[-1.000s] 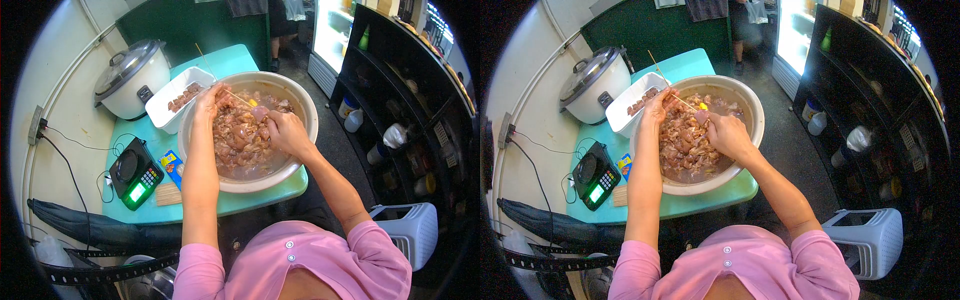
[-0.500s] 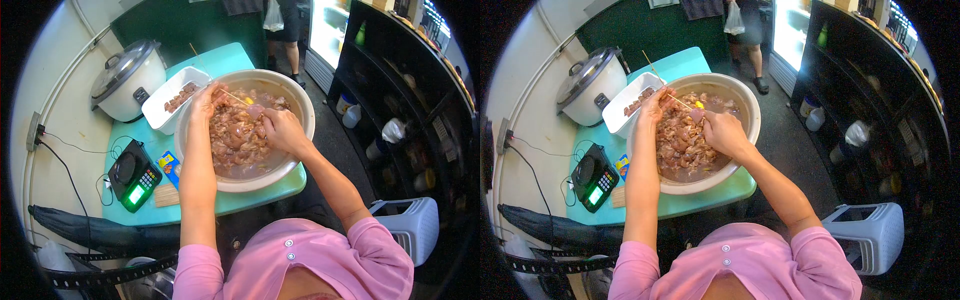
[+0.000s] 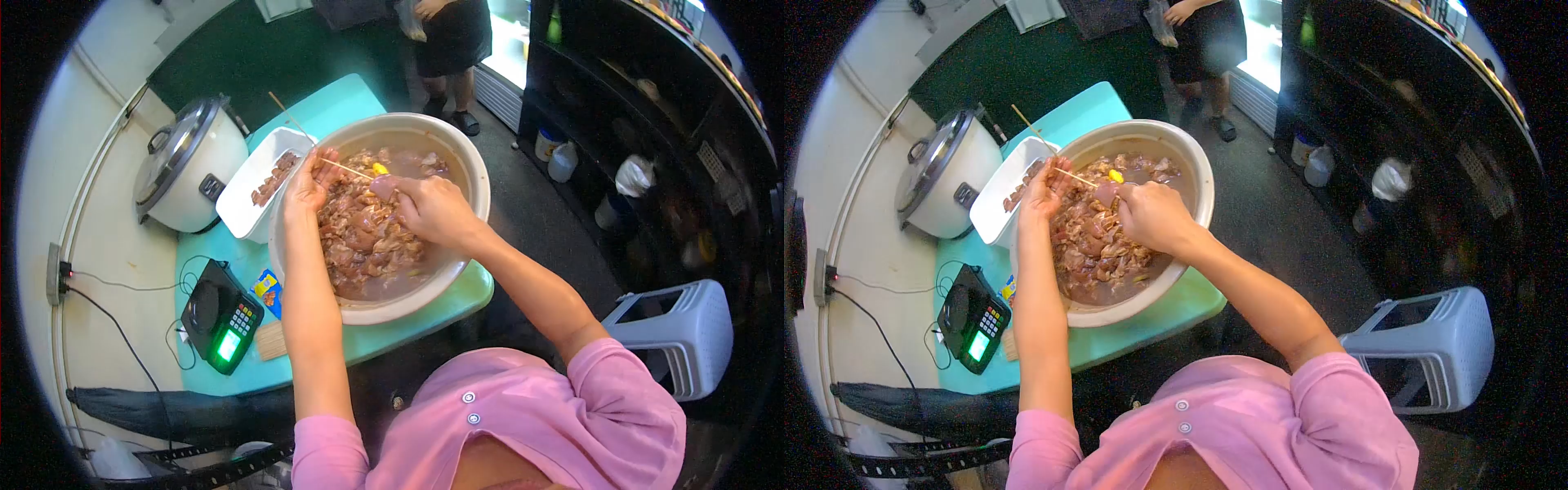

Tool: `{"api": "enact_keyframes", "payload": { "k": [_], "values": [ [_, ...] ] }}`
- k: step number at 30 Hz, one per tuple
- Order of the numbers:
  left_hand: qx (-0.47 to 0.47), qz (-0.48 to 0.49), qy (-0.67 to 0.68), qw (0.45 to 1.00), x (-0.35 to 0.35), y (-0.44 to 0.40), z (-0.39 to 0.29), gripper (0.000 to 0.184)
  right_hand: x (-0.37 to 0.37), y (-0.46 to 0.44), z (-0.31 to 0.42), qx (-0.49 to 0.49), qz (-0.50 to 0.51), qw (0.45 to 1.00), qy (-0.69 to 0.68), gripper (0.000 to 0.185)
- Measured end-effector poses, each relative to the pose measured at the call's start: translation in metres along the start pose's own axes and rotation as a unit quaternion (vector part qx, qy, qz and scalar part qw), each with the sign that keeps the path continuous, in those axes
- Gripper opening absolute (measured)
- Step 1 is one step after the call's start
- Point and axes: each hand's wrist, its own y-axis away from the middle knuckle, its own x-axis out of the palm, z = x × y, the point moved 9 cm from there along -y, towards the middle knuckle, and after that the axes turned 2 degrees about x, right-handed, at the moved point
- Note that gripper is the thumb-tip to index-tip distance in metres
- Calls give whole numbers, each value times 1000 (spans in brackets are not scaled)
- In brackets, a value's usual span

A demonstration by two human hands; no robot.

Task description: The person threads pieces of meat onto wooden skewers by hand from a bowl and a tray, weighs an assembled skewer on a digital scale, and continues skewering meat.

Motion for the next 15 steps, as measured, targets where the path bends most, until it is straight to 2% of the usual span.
{"api": "enact_keyframes", "payload": {
  "k": [15],
  "values": [
    [28,6,-37,999,7,6,-4,20,-2,1,-2,9,-3,1000,0,18]
  ]
}}
